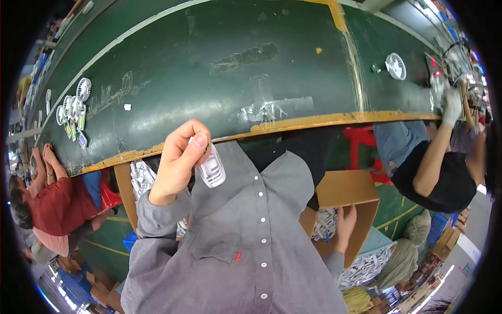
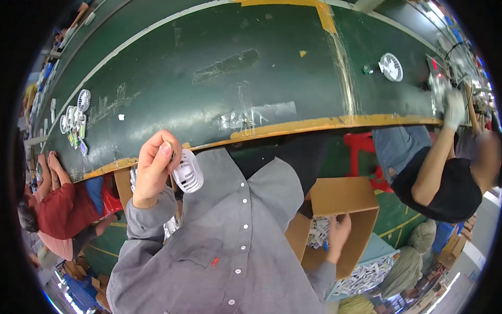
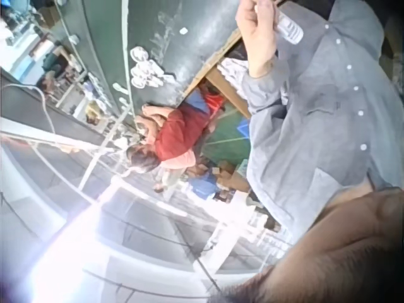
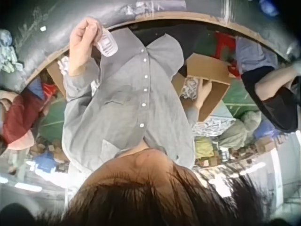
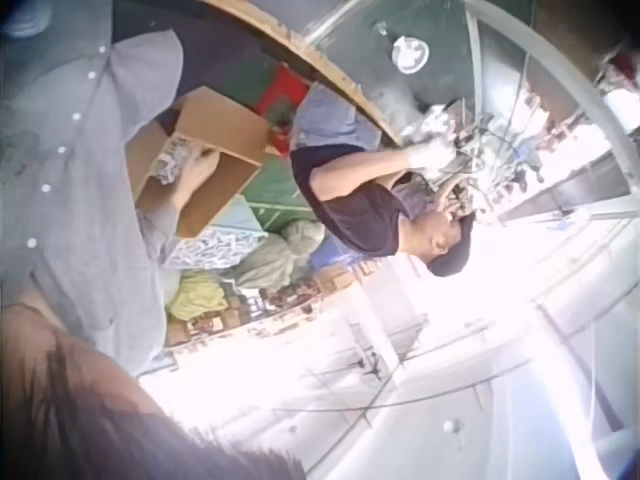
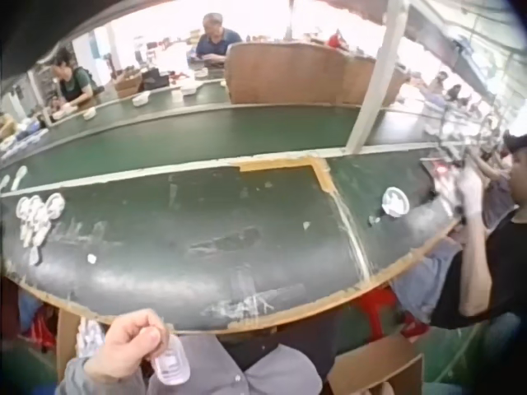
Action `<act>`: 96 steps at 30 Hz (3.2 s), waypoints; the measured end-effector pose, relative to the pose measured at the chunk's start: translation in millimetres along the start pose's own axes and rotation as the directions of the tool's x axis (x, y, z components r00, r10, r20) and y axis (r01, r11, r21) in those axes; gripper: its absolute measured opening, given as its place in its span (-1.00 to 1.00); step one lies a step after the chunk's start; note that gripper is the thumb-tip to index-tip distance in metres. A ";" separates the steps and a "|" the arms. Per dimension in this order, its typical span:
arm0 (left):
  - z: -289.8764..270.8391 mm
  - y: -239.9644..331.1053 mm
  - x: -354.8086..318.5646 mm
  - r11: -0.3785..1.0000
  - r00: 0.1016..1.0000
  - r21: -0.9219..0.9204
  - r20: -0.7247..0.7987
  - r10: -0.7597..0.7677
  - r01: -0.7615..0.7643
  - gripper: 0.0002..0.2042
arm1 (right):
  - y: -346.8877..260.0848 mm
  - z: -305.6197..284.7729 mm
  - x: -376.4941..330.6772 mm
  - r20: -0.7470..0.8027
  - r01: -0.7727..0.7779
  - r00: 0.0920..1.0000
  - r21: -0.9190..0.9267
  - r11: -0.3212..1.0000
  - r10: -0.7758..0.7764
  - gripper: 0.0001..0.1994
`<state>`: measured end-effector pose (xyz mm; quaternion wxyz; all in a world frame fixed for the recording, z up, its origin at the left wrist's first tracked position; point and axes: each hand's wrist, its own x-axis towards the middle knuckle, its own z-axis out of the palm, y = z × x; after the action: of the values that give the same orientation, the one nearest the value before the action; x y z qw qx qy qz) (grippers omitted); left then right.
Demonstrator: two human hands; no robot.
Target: Assemble small portable handheld fans by attaching the internal circuit boards and motors to the plastic casings.
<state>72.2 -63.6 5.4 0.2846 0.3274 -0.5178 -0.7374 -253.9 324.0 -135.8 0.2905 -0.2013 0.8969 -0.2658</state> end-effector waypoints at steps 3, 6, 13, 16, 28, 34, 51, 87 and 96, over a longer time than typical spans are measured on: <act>10.5 7.5 1.4 0.999 0.999 0.029 0.011 0.031 -0.032 -0.79 | -114.3 95.9 14.6 0.160 0.444 0.880 0.061 0.894 -0.447 -0.41; 14.6 17.2 -1.7 0.995 0.998 0.091 -0.034 0.048 -0.045 -0.79 | -165.6 172.7 22.7 0.557 0.903 0.205 0.210 0.375 -0.805 -0.38; -9.6 43.3 -20.3 0.971 0.989 0.225 -0.098 0.108 -0.084 -0.81 | -105.5 96.3 254.1 0.132 0.265 0.958 -0.748 0.609 -0.255 -0.47; -25.4 32.3 -39.2 0.978 0.967 0.202 -0.236 0.097 -0.049 -0.83 | -175.1 135.3 157.3 0.656 0.807 0.580 -0.383 0.449 -0.483 -0.50; -28.5 29.8 -39.8 0.965 0.937 0.254 -0.318 0.145 -0.063 -0.84 | -195.2 97.9 148.3 0.551 0.894 0.448 -0.284 0.347 -0.704 -0.66; -30.6 28.6 -41.3 0.969 0.922 0.240 -0.361 0.138 -0.051 -0.86 | -267.2 105.8 62.7 0.623 0.920 -0.367 0.135 -0.367 -0.691 -0.29; -43.6 34.8 -54.5 0.987 0.909 0.123 -0.391 0.146 -0.106 -0.86 | -451.2 127.8 169.0 0.244 0.998 -0.025 -0.049 -0.038 -0.969 -0.15; -51.9 -1.9 432.6 -0.220 0.879 0.951 0.289 0.379 -0.218 -0.18 | -221.7 33.1 108.1 -0.300 0.302 0.951 0.864 0.403 -0.068 -0.57; -50.1 -41.5 164.5 0.215 0.096 0.168 0.945 -0.311 -0.962 -0.19 | -222.0 14.2 185.1 -0.440 0.636 0.730 0.159 0.755 -0.522 -0.61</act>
<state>5.2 -204.8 -77.5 -0.1017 -0.2823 -0.9331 -0.1982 -337.9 50.8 -90.4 0.0447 -0.3738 0.7741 -0.5090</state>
